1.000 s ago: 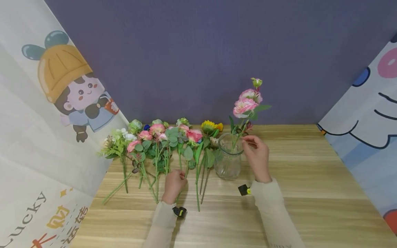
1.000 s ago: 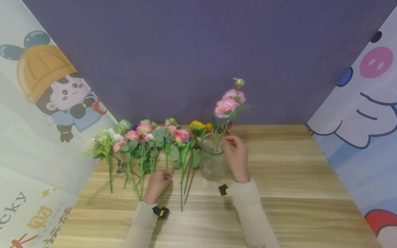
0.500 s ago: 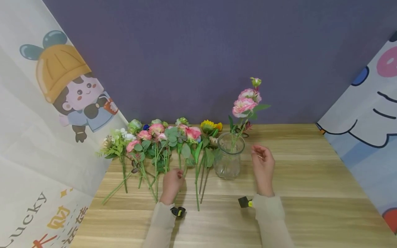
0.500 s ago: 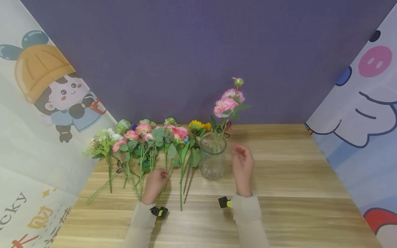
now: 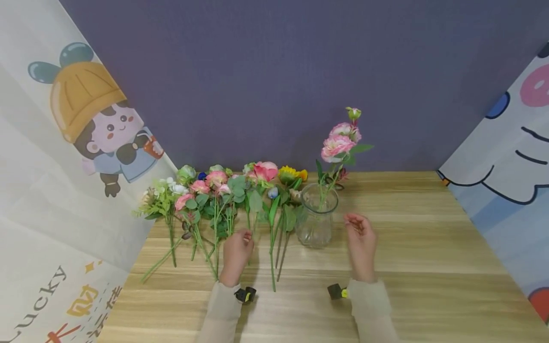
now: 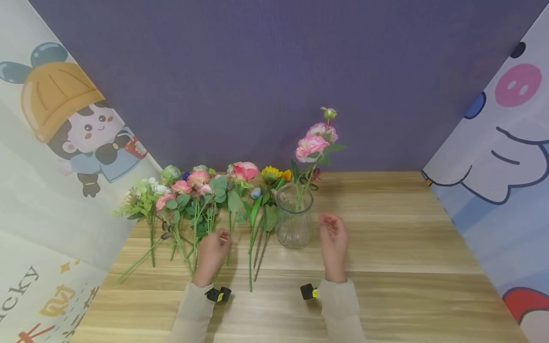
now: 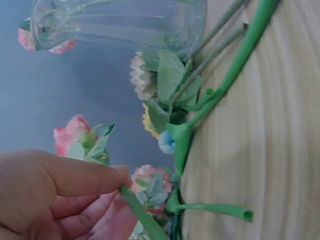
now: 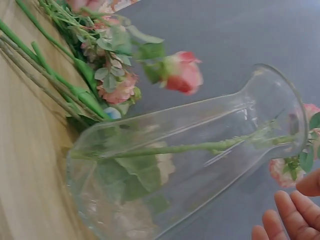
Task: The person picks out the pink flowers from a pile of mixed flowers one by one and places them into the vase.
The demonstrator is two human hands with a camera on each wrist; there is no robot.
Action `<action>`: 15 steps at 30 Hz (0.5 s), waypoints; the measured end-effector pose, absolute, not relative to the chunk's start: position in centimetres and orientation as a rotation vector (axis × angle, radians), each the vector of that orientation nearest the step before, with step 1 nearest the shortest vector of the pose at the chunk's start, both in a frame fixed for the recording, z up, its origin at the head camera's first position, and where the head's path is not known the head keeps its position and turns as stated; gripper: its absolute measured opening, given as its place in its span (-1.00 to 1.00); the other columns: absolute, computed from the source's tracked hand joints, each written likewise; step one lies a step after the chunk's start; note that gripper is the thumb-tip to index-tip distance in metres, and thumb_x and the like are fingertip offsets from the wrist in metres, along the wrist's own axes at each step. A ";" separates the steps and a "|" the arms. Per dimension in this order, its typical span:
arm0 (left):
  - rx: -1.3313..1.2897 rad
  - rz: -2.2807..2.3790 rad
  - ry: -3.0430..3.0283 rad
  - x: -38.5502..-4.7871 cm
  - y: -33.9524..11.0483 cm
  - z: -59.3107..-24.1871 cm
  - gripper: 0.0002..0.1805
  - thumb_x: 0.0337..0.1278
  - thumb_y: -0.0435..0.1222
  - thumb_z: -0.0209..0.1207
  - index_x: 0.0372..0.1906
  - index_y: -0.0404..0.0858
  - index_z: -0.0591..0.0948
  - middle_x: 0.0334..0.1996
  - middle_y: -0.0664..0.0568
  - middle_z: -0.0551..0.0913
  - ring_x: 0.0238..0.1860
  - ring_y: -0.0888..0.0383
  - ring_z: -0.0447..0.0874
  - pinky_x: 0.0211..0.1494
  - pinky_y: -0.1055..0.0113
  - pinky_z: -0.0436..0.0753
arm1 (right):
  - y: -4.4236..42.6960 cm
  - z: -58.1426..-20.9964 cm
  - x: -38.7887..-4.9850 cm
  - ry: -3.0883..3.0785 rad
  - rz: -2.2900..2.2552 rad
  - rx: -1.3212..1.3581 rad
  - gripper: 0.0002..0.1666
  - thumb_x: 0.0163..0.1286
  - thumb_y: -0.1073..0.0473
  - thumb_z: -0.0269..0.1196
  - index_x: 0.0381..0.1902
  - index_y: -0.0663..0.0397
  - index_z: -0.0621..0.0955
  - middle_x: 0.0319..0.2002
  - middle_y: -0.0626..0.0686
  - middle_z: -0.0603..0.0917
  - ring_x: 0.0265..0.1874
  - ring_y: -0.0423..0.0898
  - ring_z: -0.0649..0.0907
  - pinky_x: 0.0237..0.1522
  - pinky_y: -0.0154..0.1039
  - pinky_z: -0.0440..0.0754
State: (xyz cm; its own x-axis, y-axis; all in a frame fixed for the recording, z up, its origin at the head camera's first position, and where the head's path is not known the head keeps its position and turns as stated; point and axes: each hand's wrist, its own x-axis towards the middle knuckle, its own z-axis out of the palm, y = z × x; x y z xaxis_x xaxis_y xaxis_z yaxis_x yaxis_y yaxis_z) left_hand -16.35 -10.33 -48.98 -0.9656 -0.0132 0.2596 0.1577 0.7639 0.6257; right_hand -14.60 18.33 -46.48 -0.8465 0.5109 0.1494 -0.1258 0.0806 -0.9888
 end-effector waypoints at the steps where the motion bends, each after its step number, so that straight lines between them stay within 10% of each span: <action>1: -0.115 -0.995 -2.700 -16.3 -10.3 -48.8 -0.88 -0.03 -0.47 0.26 -0.31 -0.37 0.67 -0.47 -0.03 0.68 -0.50 0.10 0.65 -0.42 0.24 0.58 | 18.3 -46.5 -14.5 -1.906 1.826 -0.382 -0.80 0.35 0.37 0.11 -0.10 0.36 0.53 -0.16 0.13 0.61 -0.18 -0.20 0.58 -0.18 -0.53 0.50; 15: -0.131 -1.121 -2.503 -15.5 -9.6 -47.0 -0.82 0.03 -0.41 0.31 -0.21 -0.36 0.66 -0.36 -0.09 0.70 -0.41 0.06 0.69 -0.42 0.25 0.64 | 17.4 -47.8 -13.6 -1.955 1.924 -0.407 -0.78 0.35 0.34 0.11 -0.07 0.33 0.54 -0.12 0.18 0.60 -0.15 -0.09 0.56 -0.17 -0.45 0.52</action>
